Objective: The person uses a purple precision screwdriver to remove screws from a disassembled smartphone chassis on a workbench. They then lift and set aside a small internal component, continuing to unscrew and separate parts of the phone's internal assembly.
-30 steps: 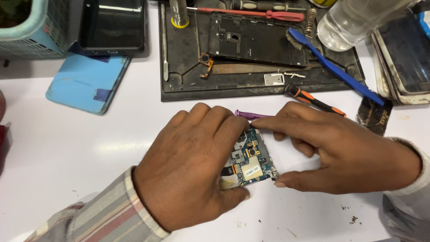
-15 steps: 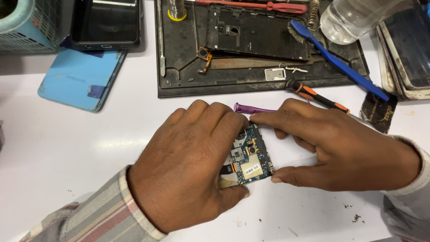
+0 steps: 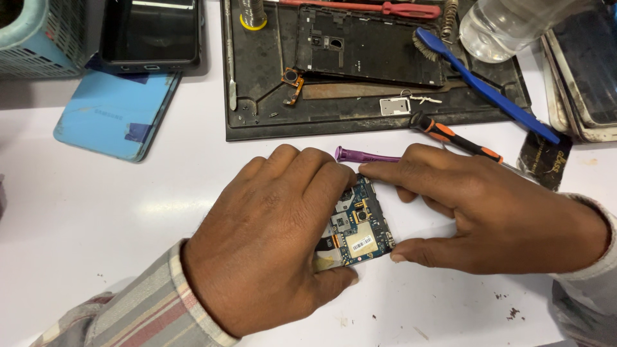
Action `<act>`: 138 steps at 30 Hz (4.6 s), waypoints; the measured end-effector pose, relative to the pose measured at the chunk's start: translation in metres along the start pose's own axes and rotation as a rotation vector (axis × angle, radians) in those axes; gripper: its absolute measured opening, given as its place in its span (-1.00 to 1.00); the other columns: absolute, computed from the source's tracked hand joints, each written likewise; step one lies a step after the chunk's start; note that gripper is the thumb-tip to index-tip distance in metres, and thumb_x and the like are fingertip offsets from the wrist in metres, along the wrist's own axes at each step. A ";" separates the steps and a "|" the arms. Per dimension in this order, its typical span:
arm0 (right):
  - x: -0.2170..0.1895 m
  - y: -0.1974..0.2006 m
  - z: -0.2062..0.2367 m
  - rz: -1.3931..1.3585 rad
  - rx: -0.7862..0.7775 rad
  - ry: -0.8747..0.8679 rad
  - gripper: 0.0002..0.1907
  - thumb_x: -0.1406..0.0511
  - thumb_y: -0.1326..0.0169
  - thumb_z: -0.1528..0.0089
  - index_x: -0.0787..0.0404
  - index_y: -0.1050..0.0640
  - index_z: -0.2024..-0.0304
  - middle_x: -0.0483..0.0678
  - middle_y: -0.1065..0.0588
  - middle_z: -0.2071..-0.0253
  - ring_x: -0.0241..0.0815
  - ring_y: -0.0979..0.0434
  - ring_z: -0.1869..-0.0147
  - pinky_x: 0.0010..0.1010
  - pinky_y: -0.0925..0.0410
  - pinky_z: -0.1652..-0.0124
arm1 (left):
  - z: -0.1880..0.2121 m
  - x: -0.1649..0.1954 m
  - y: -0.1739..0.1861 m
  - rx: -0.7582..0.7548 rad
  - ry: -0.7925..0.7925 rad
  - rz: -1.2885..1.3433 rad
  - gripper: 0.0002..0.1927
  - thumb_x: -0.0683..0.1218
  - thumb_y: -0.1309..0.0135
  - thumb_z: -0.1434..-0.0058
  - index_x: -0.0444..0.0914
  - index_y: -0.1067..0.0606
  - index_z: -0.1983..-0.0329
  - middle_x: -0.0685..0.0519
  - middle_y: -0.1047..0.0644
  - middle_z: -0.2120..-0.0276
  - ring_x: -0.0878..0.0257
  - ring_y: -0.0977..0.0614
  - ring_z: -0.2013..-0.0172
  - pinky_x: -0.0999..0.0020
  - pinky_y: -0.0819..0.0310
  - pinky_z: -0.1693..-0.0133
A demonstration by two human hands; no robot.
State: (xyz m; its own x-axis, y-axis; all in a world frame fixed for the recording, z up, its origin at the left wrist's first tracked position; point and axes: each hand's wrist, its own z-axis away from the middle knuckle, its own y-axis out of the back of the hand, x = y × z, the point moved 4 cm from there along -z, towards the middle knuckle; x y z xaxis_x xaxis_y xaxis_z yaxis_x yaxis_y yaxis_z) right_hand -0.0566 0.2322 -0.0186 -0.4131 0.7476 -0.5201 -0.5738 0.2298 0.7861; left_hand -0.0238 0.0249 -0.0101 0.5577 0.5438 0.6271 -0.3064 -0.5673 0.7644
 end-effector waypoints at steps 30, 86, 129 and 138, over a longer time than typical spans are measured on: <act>0.001 0.001 -0.002 -0.086 0.015 0.035 -0.03 0.04 -0.39 0.06 -0.06 -0.40 -0.41 -0.21 -0.40 0.26 -0.30 -0.35 0.46 -0.40 -0.31 0.46 | 0.002 0.007 -0.002 0.002 -0.119 -0.054 -0.45 0.06 -0.31 0.04 -0.19 -0.59 -0.05 -0.32 -0.40 -0.18 -0.03 -0.44 0.02 0.09 -0.24 0.11; -0.073 0.039 0.037 -0.149 0.959 0.580 -0.69 0.32 -0.31 -0.16 0.34 -0.55 0.13 0.04 -0.49 0.18 -0.24 -0.54 0.19 -0.50 -0.42 0.21 | 0.009 0.054 0.067 0.616 -0.114 0.245 -0.74 -0.16 -0.36 -0.01 -0.27 -0.60 0.22 0.03 -0.65 0.30 0.17 -0.61 0.25 0.32 -0.49 0.17; -0.058 0.026 0.036 -0.223 1.005 0.570 -0.75 0.25 -0.26 -0.24 0.30 -0.55 0.18 -0.01 -0.56 0.22 -0.18 -0.55 0.14 -0.43 -0.41 0.13 | 0.011 0.049 0.060 0.670 -0.163 0.258 -0.77 -0.16 -0.34 -0.07 -0.29 -0.57 0.25 -0.01 -0.67 0.30 0.15 -0.72 0.22 0.31 -0.59 0.18; -0.054 0.023 0.038 -0.187 1.001 0.566 -0.74 0.25 -0.28 -0.23 0.29 -0.56 0.16 -0.02 -0.57 0.22 -0.19 -0.56 0.14 -0.40 -0.41 0.12 | 0.012 0.049 0.062 0.670 -0.191 0.203 -0.81 -0.13 -0.33 -0.10 -0.28 -0.56 0.30 0.03 -0.67 0.35 0.17 -0.73 0.27 0.29 -0.55 0.19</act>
State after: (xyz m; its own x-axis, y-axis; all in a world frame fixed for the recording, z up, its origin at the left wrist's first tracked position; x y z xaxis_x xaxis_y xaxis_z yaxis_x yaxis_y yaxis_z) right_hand -0.0205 0.2210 0.0406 -0.7829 0.3231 -0.5317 0.0509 0.8850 0.4628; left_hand -0.0058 0.0089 0.0658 0.6837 0.3050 0.6630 0.0860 -0.9358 0.3418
